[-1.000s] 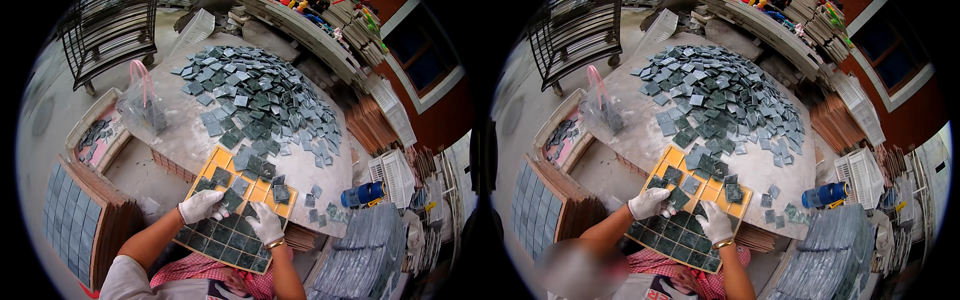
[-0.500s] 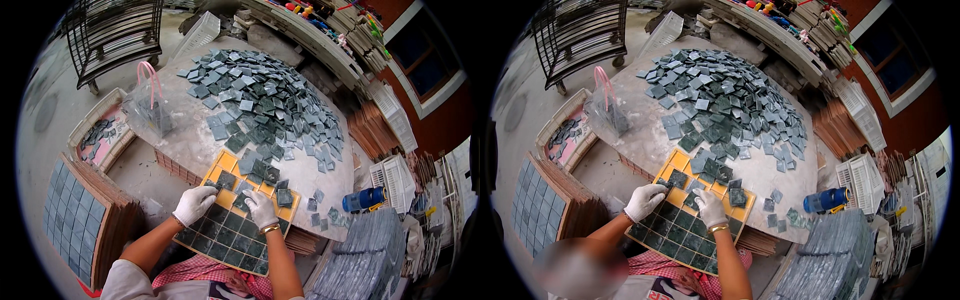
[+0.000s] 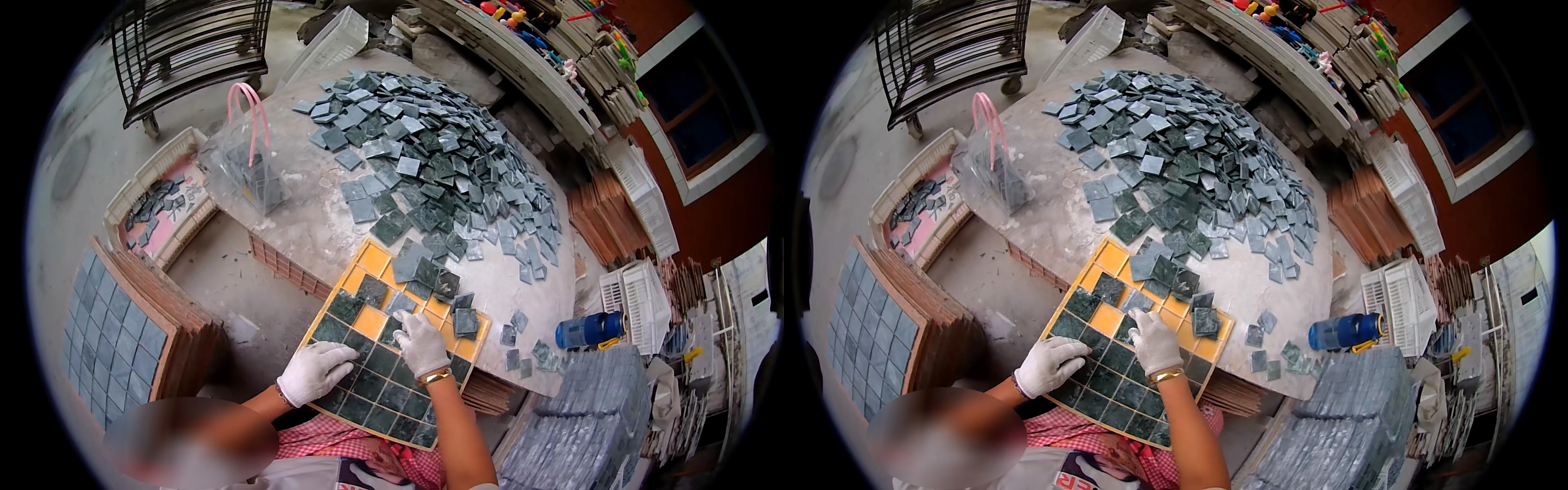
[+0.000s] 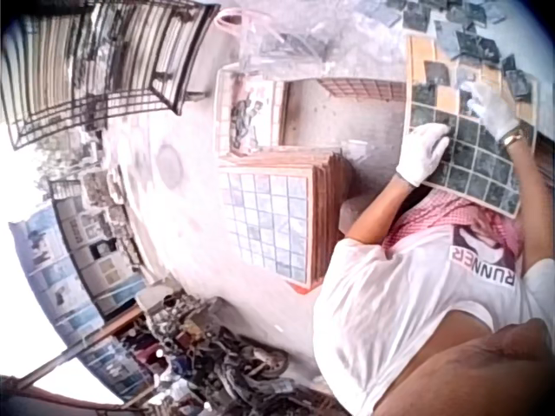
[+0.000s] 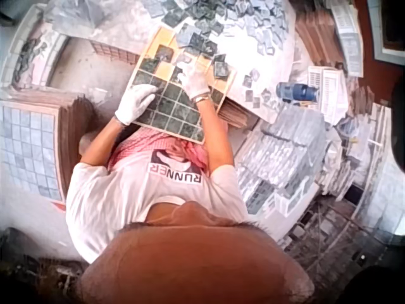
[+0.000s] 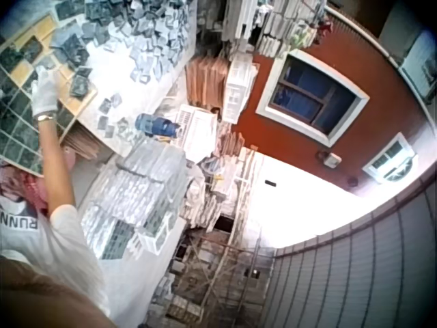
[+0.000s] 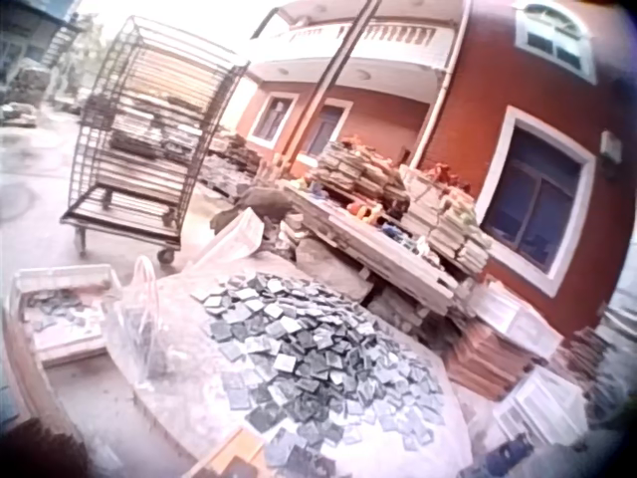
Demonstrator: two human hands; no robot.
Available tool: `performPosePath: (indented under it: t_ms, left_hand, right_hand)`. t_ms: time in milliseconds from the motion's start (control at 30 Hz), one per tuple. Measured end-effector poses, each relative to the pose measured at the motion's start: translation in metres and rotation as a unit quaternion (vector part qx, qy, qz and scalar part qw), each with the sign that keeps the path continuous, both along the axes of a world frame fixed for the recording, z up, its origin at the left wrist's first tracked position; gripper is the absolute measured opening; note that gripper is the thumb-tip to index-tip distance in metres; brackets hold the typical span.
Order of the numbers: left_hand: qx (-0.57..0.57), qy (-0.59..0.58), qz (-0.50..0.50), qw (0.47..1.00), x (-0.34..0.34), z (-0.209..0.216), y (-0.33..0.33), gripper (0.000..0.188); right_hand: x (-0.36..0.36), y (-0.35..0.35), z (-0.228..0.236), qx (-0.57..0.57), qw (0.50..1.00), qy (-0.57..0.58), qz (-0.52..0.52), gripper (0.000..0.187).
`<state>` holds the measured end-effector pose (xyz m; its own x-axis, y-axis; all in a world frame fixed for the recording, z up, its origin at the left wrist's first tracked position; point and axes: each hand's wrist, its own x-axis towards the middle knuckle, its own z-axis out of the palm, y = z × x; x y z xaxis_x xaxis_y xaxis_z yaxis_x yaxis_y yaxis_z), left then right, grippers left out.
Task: The person places small green tiles one by one into a yellow grid frame, filling the grid to form a complete tile sheet. The person then flips the frame to reveal the assembled tile sheet and places it on a stack of finished sheets.
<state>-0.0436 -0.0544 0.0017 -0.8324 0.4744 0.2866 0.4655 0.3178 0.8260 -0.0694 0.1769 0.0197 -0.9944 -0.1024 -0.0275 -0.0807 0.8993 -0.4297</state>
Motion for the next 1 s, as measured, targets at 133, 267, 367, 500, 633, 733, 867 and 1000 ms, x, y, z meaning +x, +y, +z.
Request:
performPosePath:
  t_ms: [133,267,367,500,633,733,867,1000]
  left_hand:
    - [-0.005,-0.001,-0.004,1.000,0.001,-0.002,0.003,0.019]
    - [-0.021,0.021,-0.006,1.000,0.003,-0.001,0.003,0.018]
    - [-0.020,0.041,-0.011,0.999,-0.002,0.008,0.004,0.020]
    - [-0.051,0.120,0.034,0.991,-0.041,0.010,0.005,0.022]
    - [-0.139,0.139,0.048,0.979,-0.096,0.012,0.022,0.034]
    - [-0.257,0.072,-0.005,0.964,-0.117,0.015,0.028,0.042]
    - [-0.246,0.019,-0.056,0.967,-0.133,0.013,0.030,0.045]
    - [-0.150,0.105,-0.058,0.981,-0.138,-0.012,0.021,0.041]
  right_hand:
    - [0.010,-0.006,0.002,0.039,0.999,-0.006,0.000,0.035]
    - [-0.006,-0.012,0.012,0.052,0.994,0.084,-0.045,0.045]
    - [-0.021,-0.013,0.011,0.102,0.991,0.076,-0.049,0.049]
    - [-0.032,-0.004,0.001,0.150,0.988,0.032,-0.022,0.052]
    - [-0.033,-0.018,0.019,0.175,0.984,0.010,-0.030,0.052]
    - [-0.037,-0.036,0.023,0.220,0.973,-0.025,-0.062,0.044]
    - [-0.043,-0.006,0.012,0.160,0.983,0.064,-0.063,0.031]
    - [-0.053,0.023,0.010,-0.240,0.964,-0.014,-0.117,0.027]
